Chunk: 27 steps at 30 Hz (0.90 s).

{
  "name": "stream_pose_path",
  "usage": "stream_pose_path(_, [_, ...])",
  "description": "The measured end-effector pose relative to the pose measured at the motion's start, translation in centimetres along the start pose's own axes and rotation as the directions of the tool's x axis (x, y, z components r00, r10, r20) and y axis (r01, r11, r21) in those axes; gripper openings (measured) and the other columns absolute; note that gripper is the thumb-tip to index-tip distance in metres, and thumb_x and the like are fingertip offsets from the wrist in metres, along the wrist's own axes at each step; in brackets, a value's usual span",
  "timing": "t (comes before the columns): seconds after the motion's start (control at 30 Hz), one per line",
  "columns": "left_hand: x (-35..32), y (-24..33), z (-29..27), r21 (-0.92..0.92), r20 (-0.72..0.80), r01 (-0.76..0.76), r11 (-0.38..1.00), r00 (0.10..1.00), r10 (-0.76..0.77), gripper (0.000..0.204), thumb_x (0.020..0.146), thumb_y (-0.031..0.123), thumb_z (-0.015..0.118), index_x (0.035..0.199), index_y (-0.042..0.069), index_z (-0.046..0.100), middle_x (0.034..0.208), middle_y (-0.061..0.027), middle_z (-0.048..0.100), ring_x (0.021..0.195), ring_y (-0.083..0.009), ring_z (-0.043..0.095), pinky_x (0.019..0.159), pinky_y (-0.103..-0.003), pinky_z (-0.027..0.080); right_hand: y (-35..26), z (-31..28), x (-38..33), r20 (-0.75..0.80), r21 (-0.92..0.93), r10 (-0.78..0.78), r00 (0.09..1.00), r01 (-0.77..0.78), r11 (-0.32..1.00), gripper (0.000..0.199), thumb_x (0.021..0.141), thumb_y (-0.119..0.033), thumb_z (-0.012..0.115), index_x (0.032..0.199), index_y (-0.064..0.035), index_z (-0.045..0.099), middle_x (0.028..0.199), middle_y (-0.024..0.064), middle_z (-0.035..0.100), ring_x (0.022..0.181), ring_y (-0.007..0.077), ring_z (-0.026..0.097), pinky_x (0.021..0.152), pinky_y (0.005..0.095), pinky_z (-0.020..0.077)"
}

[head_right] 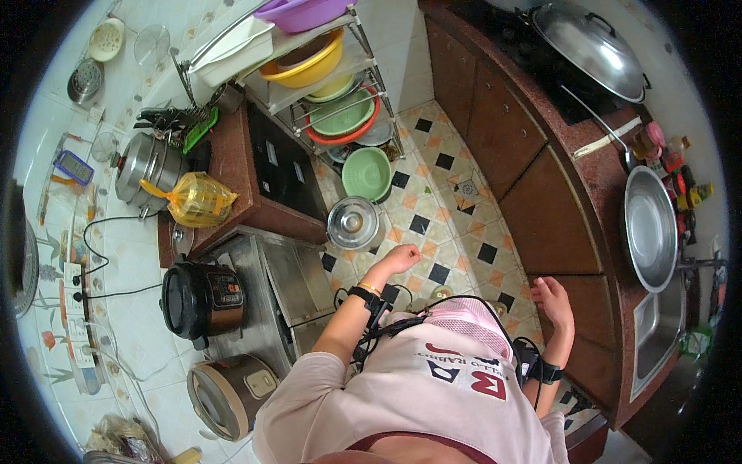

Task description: Clean a large metal washbasin in the kitchen sink.

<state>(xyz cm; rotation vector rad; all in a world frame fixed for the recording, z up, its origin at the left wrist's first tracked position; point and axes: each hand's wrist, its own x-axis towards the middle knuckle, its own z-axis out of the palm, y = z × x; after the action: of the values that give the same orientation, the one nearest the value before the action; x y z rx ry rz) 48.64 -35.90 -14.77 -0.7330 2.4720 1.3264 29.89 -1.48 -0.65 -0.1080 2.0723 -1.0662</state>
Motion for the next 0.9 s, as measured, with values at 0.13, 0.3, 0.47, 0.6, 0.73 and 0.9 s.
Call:
stream_pose_path(0.13, [-0.3, 0.6, -0.4, -0.01, 0.018, -0.008, 1.0, 1.0, 0.008, 0.025, 0.077, 0.03, 0.057, 0.079, 0.005, 0.059, 0.079, -0.014, 0.063, 0.077, -0.0308, 0.06, 0.068, -0.038, 0.047, 1.3, -0.1, 0.4, 0.004, -0.009, 0.015, 1.0, -0.015, 1.0, 0.031, 0.089, -0.034, 0.047, 0.101, -0.0067, 0.055, 0.088, 0.0059, 0.062, 0.076, 0.0137, 0.059, 0.064, 0.0268, 0.0445])
stream_pose_path(0.3, [0.0, -0.1, 0.3, -0.003, 0.038, 0.014, 1.0, 0.999, -0.014, 0.025, 0.077, 0.03, 0.057, 0.081, 0.006, 0.06, 0.081, -0.0139, 0.063, 0.079, -0.0304, 0.06, 0.069, -0.038, 0.047, 1.3, 0.3, 0.0, -0.024, 0.032, 0.016, 1.0, -0.015, 0.999, 0.031, 0.09, -0.033, 0.048, 0.097, -0.0033, 0.056, 0.08, 0.0032, 0.06, 0.071, 0.0105, 0.056, 0.057, 0.0243, 0.0411])
stream_pose_path(0.47, [0.0, 0.0, 0.4, 0.019, 0.029, 0.002, 1.0, 1.0, -0.003, 0.024, 0.077, 0.03, 0.057, 0.082, 0.006, 0.061, 0.082, -0.0138, 0.063, 0.08, -0.0302, 0.06, 0.07, -0.038, 0.047, 1.9, -0.1, 0.2, 0.026, -0.019, 0.025, 0.999, -0.025, 1.0, 0.031, 0.089, -0.035, 0.046, 0.1, -0.007, 0.055, 0.088, 0.0066, 0.062, 0.076, 0.0139, 0.059, 0.065, 0.0274, 0.0443])
stream_pose_path(0.6, [-0.2, 0.4, 0.2, 0.046, 0.029, 0.0, 0.999, 1.0, -0.001, 0.023, 0.077, 0.028, 0.057, 0.082, 0.006, 0.061, 0.083, -0.0137, 0.063, 0.081, -0.0301, 0.06, 0.071, -0.038, 0.047, 2.1, -0.2, 0.3, 0.032, -0.011, 0.031, 0.999, -0.031, 0.999, 0.031, 0.089, -0.035, 0.046, 0.101, -0.0073, 0.055, 0.088, 0.0065, 0.062, 0.076, 0.0139, 0.058, 0.065, 0.0275, 0.0443])
stream_pose_path(0.73, [-0.3, 0.5, 0.3, 0.021, 0.023, 0.001, 1.0, 1.0, -0.001, 0.023, 0.076, 0.028, 0.058, 0.081, 0.006, 0.06, 0.082, -0.0138, 0.063, 0.08, -0.0305, 0.06, 0.071, -0.038, 0.047, 1.9, 0.0, 0.1, 0.016, -0.028, 0.046, 0.999, -0.045, 0.999, 0.031, 0.089, -0.035, 0.046, 0.101, -0.0076, 0.055, 0.089, 0.006, 0.062, 0.076, 0.0137, 0.058, 0.066, 0.0277, 0.0443])
stream_pose_path(0.9, [-0.4, 0.1, 0.4, 0.014, 0.026, 0.006, 1.0, 1.0, -0.006, 0.023, 0.077, 0.028, 0.058, 0.08, 0.005, 0.06, 0.081, -0.0139, 0.063, 0.079, -0.0306, 0.06, 0.069, -0.038, 0.047, 1.6, 0.4, -0.1, 0.019, -0.01, 0.074, 0.997, -0.074, 0.997, 0.031, 0.089, -0.035, 0.046, 0.1, -0.0078, 0.055, 0.089, 0.0056, 0.062, 0.076, 0.0135, 0.058, 0.066, 0.0277, 0.0443])
